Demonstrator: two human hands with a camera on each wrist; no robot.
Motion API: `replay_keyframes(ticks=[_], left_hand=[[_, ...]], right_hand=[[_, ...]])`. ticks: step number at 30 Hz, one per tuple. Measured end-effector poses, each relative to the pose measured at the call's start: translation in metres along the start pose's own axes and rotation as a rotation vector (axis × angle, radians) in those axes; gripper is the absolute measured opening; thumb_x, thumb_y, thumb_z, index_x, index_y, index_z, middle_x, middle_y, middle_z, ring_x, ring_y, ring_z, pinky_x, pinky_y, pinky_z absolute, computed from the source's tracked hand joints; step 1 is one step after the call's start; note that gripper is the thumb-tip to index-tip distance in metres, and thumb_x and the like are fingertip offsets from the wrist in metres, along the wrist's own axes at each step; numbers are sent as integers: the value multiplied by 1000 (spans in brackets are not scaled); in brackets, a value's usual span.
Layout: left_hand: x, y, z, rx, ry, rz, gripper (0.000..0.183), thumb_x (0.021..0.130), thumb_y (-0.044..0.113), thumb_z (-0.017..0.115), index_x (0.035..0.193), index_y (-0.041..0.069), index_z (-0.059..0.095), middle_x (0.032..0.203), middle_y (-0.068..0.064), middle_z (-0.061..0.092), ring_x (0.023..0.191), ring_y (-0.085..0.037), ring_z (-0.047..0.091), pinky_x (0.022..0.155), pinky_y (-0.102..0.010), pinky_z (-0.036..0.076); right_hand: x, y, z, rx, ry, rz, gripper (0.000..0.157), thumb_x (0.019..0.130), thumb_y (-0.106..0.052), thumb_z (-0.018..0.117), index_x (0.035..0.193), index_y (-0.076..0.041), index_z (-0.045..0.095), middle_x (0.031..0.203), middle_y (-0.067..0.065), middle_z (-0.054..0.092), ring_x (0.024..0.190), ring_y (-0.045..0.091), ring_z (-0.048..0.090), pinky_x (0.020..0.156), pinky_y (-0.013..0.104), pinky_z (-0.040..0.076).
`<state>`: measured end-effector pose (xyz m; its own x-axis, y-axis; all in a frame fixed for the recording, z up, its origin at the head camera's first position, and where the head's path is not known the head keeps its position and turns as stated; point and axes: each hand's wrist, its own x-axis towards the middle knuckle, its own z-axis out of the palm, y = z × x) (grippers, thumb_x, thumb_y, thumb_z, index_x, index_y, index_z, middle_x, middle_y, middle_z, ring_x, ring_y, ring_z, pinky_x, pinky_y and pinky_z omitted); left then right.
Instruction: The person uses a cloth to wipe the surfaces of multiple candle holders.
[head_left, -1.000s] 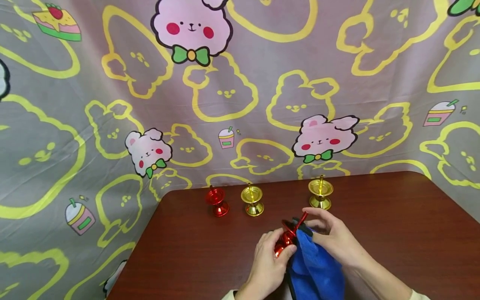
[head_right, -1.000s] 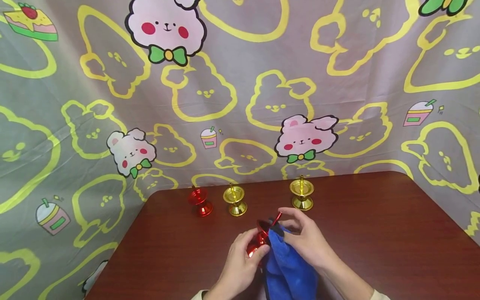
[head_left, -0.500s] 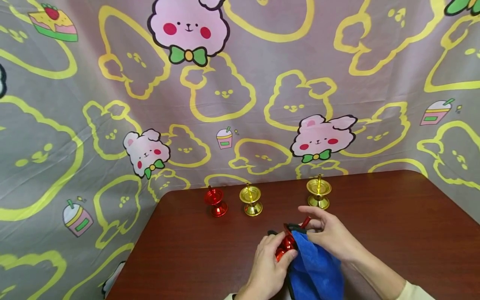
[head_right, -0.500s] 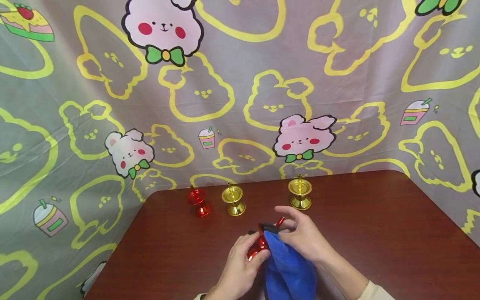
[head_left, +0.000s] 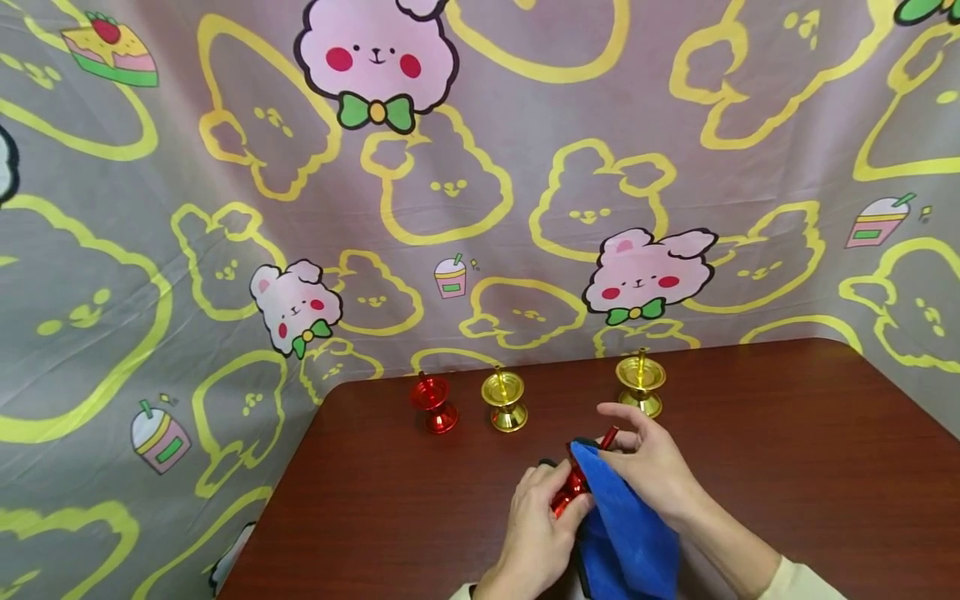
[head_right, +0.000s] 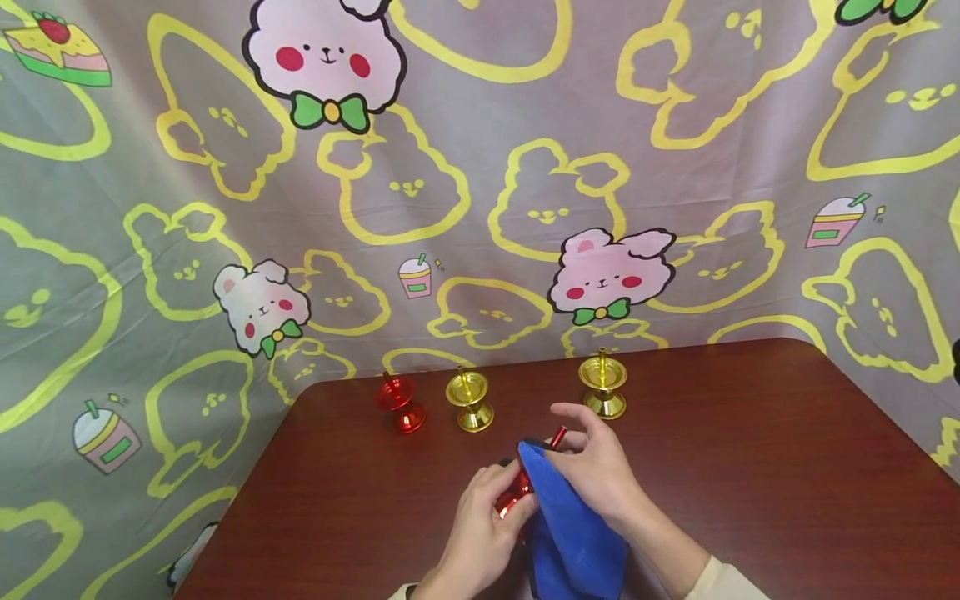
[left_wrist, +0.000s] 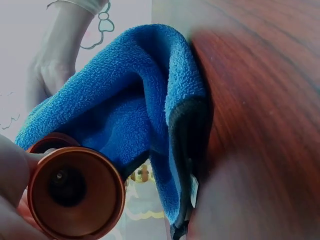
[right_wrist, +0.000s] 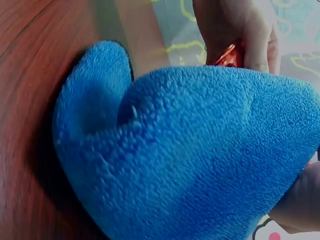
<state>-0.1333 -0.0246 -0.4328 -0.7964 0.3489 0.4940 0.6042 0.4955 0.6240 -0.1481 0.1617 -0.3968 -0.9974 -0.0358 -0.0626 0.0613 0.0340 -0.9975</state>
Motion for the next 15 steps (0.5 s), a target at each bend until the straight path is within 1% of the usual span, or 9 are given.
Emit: replay_keyframes(ticks=[4,8,10,12,15], left_hand=[[2,-2,1,-45,-34,-52,32,89,18,75,121,16,70,95,6,65,91,-8,55,78,-26,46],[2,-5,0,-104,-75,-106,32,92,20,73,123,12,70,99,6,66,93,-8,55,80,-27,47],[1,-6,-1,-123,-86,-121,32,93,22,72,123,10,70,99,5,66,92,-8,55,80,-26,47],[-2,-8,-2,-132,-90,-124,33,94,25,72,122,9,70,99,5,67,90,-8,54,78,-26,48],[-5,-9,-4,-125,-80,-99,34,94,28,72,121,8,71,98,3,68,89,-9,55,77,-26,49]], right_hand=[[2,-1,1,28,28,2,62,92,-2,70,146,-5,41,95,14,72,72,26,67,63,34,56],[5,-2,-2,38,17,-5,60,93,0,67,147,-2,40,94,12,72,72,24,67,63,34,56],[6,-3,-5,36,7,-2,60,93,-1,68,146,-1,41,94,11,72,73,24,68,64,34,56],[7,-4,-8,29,-1,-6,59,93,-2,68,146,0,41,95,10,72,74,24,68,65,34,56],[8,-7,-12,6,5,-19,58,93,-3,68,144,1,42,97,11,72,77,25,69,67,33,56]])
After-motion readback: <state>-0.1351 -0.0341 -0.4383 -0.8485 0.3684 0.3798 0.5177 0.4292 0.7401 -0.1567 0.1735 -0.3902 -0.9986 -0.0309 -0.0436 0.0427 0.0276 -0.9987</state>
